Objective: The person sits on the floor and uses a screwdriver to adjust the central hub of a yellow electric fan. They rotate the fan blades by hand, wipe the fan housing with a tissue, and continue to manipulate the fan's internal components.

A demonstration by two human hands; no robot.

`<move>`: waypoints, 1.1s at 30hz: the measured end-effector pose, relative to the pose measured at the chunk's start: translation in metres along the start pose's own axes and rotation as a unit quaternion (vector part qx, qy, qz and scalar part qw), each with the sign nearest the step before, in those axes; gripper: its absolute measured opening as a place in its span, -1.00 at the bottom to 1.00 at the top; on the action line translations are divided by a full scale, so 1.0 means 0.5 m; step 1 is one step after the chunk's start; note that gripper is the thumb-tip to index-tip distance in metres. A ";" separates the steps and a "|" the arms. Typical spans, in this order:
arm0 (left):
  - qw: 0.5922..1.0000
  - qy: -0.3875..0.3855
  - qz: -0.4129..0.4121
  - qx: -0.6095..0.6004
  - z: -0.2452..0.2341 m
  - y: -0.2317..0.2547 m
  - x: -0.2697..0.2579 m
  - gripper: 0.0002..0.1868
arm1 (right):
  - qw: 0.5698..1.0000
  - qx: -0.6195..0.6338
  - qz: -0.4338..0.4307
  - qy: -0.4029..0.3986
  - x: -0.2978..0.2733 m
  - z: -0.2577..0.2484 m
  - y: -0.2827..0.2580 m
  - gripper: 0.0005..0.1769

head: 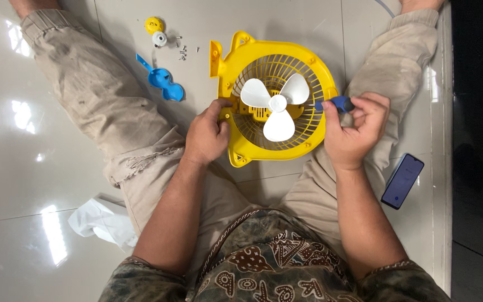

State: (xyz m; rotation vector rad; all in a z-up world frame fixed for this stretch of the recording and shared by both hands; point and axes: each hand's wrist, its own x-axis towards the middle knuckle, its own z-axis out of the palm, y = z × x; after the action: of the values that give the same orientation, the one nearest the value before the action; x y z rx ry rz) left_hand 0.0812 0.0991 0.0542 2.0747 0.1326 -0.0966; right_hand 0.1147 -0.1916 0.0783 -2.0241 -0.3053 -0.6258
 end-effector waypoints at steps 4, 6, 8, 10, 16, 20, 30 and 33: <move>1.000 0.005 0.010 -0.004 -0.002 0.000 -0.001 -0.55 | 0.999 -0.038 0.000 0.006 -0.019 -0.017 -0.009 -0.43; 1.000 0.006 0.011 -0.001 -0.002 -0.001 -0.002 -0.55 | 1.000 -0.019 0.008 0.010 -0.027 -0.022 -0.008 -0.42; 1.000 0.002 -0.001 0.004 0.000 -0.001 -0.003 -0.55 | 0.999 -0.019 0.020 0.020 -0.032 -0.027 -0.005 -0.42; 1.000 0.005 0.002 0.008 0.000 -0.001 0.000 -0.56 | 0.998 -0.035 0.033 0.033 -0.027 -0.023 0.000 -0.41; 1.000 0.011 0.008 0.005 0.001 0.000 -0.001 -0.56 | 1.000 -0.004 0.003 0.016 -0.012 -0.007 0.012 -0.41; 1.000 0.002 -0.006 -0.001 0.000 0.002 -0.004 -0.54 | 0.999 -0.042 0.015 0.025 -0.009 -0.017 0.034 -0.42; 1.000 0.003 0.002 -0.003 -0.002 -0.001 -0.001 -0.55 | 0.993 0.010 0.091 0.072 -0.007 -0.038 0.090 -0.48; 1.000 -0.001 -0.004 0.000 -0.001 -0.002 -0.001 -0.55 | 0.997 -0.007 0.059 0.047 0.003 -0.037 0.061 -0.48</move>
State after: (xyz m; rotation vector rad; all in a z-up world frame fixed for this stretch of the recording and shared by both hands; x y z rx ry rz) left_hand 0.0808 0.1000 0.0539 2.0738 0.1400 -0.1027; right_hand 0.1242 -0.2230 0.0645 -2.0036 -0.1251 -0.6482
